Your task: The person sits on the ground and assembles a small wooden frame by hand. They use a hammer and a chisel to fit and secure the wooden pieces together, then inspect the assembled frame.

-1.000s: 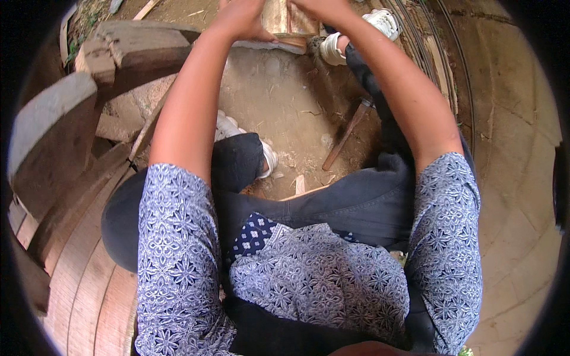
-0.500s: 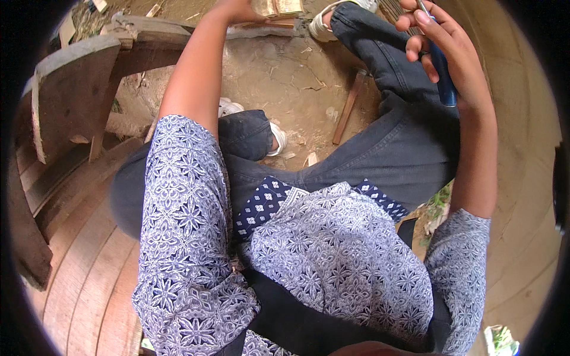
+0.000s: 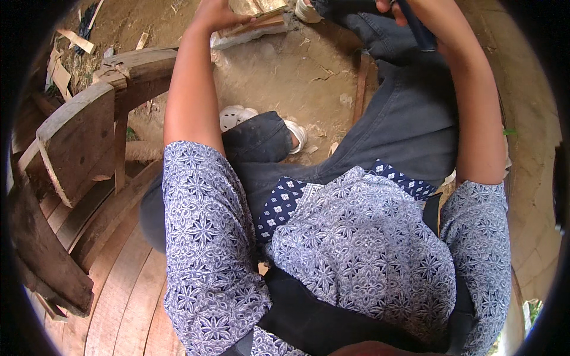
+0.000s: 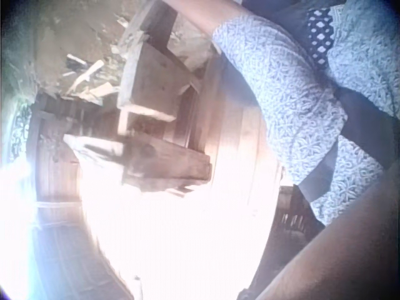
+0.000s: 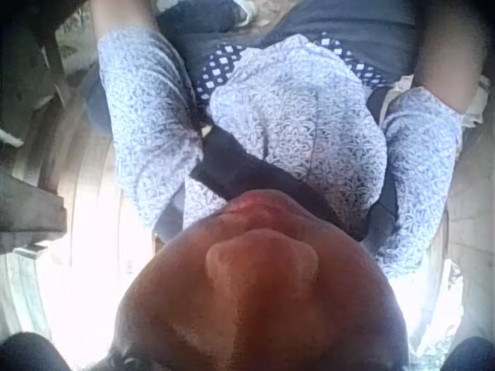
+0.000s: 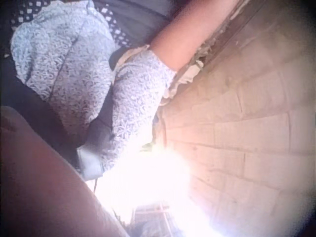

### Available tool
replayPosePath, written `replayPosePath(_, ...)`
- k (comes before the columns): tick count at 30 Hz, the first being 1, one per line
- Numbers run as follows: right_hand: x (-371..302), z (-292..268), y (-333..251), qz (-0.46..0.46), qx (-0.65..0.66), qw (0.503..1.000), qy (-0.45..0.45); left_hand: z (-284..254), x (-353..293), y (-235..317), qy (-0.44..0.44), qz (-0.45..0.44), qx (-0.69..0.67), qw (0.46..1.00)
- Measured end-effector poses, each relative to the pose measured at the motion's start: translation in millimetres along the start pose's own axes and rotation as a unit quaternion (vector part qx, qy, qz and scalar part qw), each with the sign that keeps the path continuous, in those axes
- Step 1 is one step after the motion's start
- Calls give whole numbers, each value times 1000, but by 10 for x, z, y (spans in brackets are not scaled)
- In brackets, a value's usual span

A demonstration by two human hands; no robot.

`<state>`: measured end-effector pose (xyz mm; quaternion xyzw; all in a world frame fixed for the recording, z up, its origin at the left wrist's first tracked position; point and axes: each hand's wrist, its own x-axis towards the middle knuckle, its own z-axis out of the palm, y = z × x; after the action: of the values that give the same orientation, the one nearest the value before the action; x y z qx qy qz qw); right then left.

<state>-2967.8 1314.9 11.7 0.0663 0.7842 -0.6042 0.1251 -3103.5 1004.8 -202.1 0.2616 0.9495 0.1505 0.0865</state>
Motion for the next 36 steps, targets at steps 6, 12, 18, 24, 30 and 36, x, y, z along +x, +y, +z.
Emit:
replayPosePath(6,-91,41,29,-2,9,1000,10,120,2,-83,-9,25,-27,999)
replayPosePath(12,-69,-2,82,-8,-11,1000,-9,81,-41,108,-5,6,-12,1000)
replayPosePath(18,-23,-4,145,40,-28,998,-27,67,-27,190,-19,2,-3,1000)
replayPosePath(24,-53,50,104,77,-32,995,-58,113,-47,214,-2,-9,-6,1000)
replayPosePath(30,-78,61,141,85,-27,993,-72,115,-110,258,20,-27,-49,998)
replayPosePath(36,-114,111,92,97,-51,991,-71,252,-52,174,27,-13,-33,999)
